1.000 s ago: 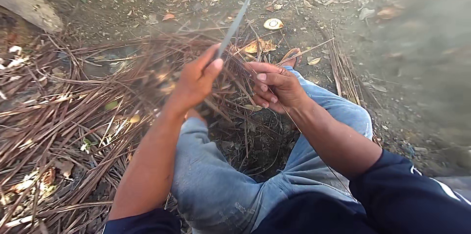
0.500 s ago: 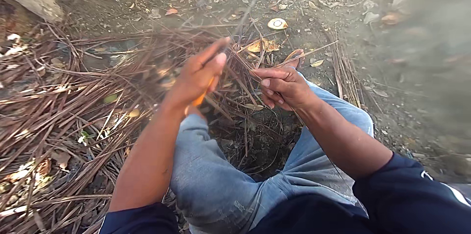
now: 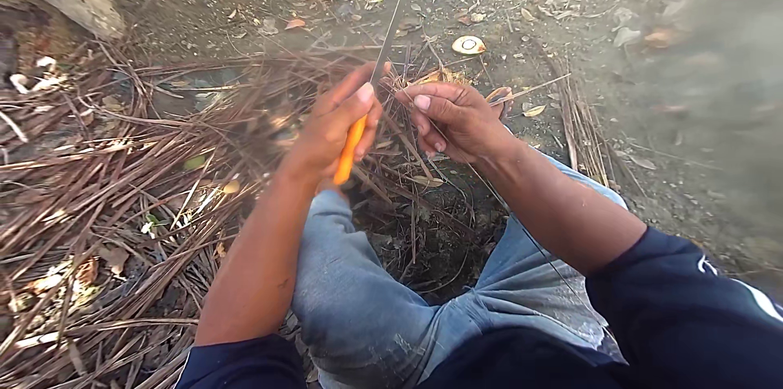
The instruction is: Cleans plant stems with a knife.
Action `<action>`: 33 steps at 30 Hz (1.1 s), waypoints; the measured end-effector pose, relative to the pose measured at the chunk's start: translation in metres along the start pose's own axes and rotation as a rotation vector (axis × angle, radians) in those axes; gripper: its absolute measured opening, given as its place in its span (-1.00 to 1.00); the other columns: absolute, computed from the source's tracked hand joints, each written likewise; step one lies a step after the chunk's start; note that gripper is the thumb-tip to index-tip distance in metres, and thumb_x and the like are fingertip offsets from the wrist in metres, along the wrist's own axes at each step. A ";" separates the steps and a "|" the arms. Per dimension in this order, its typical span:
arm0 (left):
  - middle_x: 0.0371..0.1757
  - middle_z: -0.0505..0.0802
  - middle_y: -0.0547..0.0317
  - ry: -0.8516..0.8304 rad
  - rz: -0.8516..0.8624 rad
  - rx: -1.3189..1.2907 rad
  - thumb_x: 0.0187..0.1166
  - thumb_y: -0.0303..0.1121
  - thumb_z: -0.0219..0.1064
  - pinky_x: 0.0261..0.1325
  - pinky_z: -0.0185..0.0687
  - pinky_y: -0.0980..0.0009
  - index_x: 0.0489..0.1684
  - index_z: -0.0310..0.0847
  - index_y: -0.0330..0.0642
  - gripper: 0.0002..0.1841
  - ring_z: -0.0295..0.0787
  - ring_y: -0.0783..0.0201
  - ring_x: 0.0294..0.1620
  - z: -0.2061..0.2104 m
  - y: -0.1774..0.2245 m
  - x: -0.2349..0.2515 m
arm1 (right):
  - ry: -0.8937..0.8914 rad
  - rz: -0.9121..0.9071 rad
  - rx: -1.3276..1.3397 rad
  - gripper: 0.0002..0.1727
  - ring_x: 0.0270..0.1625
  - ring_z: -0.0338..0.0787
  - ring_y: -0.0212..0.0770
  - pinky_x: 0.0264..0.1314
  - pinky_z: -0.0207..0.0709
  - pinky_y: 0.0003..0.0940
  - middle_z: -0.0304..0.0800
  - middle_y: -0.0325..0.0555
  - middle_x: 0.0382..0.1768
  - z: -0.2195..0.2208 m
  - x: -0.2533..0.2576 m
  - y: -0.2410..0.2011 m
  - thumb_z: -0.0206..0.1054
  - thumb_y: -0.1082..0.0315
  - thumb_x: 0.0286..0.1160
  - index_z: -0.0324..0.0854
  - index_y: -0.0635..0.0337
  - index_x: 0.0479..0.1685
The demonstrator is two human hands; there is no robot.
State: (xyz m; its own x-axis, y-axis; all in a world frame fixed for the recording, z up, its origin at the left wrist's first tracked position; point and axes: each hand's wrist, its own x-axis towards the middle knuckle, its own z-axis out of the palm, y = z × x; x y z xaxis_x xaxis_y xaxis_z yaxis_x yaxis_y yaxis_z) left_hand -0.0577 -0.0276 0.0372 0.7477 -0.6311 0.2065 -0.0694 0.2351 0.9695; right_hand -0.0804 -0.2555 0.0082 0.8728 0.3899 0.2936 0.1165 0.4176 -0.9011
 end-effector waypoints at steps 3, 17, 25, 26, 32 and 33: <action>-0.38 0.64 0.27 0.100 0.081 0.371 0.83 -0.22 -0.02 -0.67 0.45 0.60 0.71 0.28 -0.16 -0.50 0.44 0.48 -0.69 0.005 0.000 -0.002 | 0.035 -0.007 0.059 -0.71 -0.74 0.54 -0.46 -0.66 0.58 -0.54 0.61 -0.32 -0.67 0.007 0.010 0.001 0.13 0.47 0.72 0.67 0.35 0.23; -0.04 0.85 -0.07 0.190 0.298 1.130 0.85 -0.18 0.02 0.00 0.67 0.34 0.60 0.47 -0.34 -0.49 0.75 0.28 -0.17 0.001 -0.003 -0.003 | 0.121 -0.073 0.136 -0.62 -0.79 0.47 -0.48 -0.63 0.58 -0.50 0.45 -0.41 -0.80 0.012 0.003 -0.001 0.09 0.54 0.57 0.64 0.36 0.30; -0.27 0.75 0.10 0.207 0.236 1.084 0.88 -0.17 -0.06 -0.40 0.54 0.46 0.63 0.44 -0.31 -0.49 0.55 0.42 -0.50 -0.003 0.000 -0.004 | 0.087 -0.109 0.024 -0.54 -0.78 0.45 -0.49 -0.60 0.61 -0.47 0.41 -0.45 -0.80 0.002 0.002 -0.005 0.07 0.58 0.55 0.59 0.41 0.42; -0.22 0.78 0.07 0.209 0.242 1.108 0.88 -0.17 -0.07 -0.30 0.59 0.44 0.62 0.45 -0.31 -0.49 0.61 0.39 -0.42 -0.002 0.000 -0.004 | 0.082 -0.118 0.002 -0.54 -0.78 0.45 -0.49 -0.60 0.60 -0.48 0.41 -0.45 -0.80 0.001 0.002 -0.005 0.06 0.58 0.56 0.58 0.41 0.42; -0.30 0.74 0.11 0.231 0.157 1.084 0.88 -0.17 -0.07 -0.39 0.52 0.43 0.65 0.44 -0.26 -0.49 0.53 0.40 -0.50 -0.006 0.001 -0.003 | 0.073 -0.123 -0.014 -0.56 -0.77 0.48 -0.49 -0.58 0.63 -0.47 0.46 -0.44 -0.78 -0.005 0.001 -0.005 0.08 0.58 0.56 0.63 0.37 0.38; -0.32 0.73 0.11 0.231 0.157 1.077 0.88 -0.18 -0.07 -0.42 0.52 0.43 0.64 0.43 -0.27 -0.49 0.52 0.40 -0.53 -0.005 0.001 -0.003 | 0.069 -0.123 -0.010 -0.57 -0.77 0.48 -0.50 -0.58 0.62 -0.48 0.46 -0.45 -0.77 -0.006 0.001 -0.005 0.08 0.58 0.56 0.64 0.36 0.37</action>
State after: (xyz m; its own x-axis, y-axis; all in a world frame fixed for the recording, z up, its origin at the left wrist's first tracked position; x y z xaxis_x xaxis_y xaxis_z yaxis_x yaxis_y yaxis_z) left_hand -0.0567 -0.0214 0.0370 0.7775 -0.4712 0.4164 -0.6273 -0.5349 0.5661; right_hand -0.0774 -0.2622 0.0108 0.8820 0.2792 0.3795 0.2289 0.4502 -0.8631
